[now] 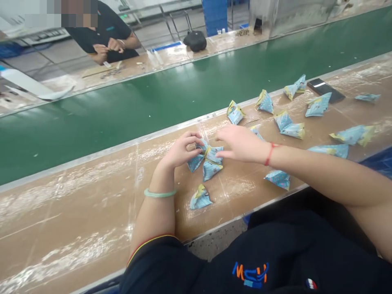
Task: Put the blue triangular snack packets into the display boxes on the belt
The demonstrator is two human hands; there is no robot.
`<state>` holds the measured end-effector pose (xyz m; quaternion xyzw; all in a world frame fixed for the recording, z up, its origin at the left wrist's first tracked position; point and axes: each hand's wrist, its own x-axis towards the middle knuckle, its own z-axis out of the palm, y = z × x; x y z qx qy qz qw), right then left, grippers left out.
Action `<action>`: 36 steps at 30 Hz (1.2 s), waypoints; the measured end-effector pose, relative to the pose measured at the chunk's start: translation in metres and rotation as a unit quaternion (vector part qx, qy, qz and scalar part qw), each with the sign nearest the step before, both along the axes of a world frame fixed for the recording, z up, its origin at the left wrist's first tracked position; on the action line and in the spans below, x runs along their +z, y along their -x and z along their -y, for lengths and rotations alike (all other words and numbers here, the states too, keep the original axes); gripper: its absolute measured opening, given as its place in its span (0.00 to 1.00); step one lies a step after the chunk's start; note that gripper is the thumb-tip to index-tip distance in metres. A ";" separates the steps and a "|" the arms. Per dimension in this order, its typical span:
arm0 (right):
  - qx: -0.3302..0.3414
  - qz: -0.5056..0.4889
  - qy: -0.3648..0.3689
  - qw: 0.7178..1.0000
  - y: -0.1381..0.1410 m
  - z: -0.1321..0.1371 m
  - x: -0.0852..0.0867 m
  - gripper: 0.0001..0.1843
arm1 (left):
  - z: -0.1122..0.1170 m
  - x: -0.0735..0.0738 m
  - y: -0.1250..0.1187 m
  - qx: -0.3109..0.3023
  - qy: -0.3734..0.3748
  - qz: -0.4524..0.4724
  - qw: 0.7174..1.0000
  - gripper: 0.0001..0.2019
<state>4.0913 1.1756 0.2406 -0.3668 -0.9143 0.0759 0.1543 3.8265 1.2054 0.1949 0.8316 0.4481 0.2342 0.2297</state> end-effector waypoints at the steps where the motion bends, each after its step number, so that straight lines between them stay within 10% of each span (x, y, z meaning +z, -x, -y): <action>1: -0.005 0.035 0.019 0.999 0.018 -0.009 -0.004 0.23 | -0.001 0.000 0.003 0.005 0.001 0.000 1.000 0.12; 6: 0.013 0.166 0.067 0.984 0.048 -0.039 -0.001 0.18 | -0.005 0.001 0.024 0.013 0.086 0.043 0.995 0.18; 11: 0.015 -0.220 -0.121 0.968 0.016 -0.062 0.055 0.17 | -0.012 0.000 0.038 -0.040 0.160 0.089 0.982 0.15; 14: 0.048 -0.278 -0.161 0.946 0.005 -0.077 0.068 0.16 | -0.014 -0.001 0.041 -0.044 0.200 0.111 0.973 0.17; 20: 0.018 -0.228 -0.112 0.967 0.026 -0.106 0.029 0.16 | -0.012 -0.002 0.042 -0.037 0.257 0.101 0.960 0.23; 29: -0.032 0.118 0.021 0.992 0.094 -0.139 -0.006 0.15 | -0.007 0.003 0.036 0.004 0.221 -0.016 0.975 0.21; 36: 0.016 0.048 -0.019 0.999 0.096 -0.111 -0.003 0.22 | -0.007 0.002 0.029 0.060 0.147 -0.018 0.987 0.21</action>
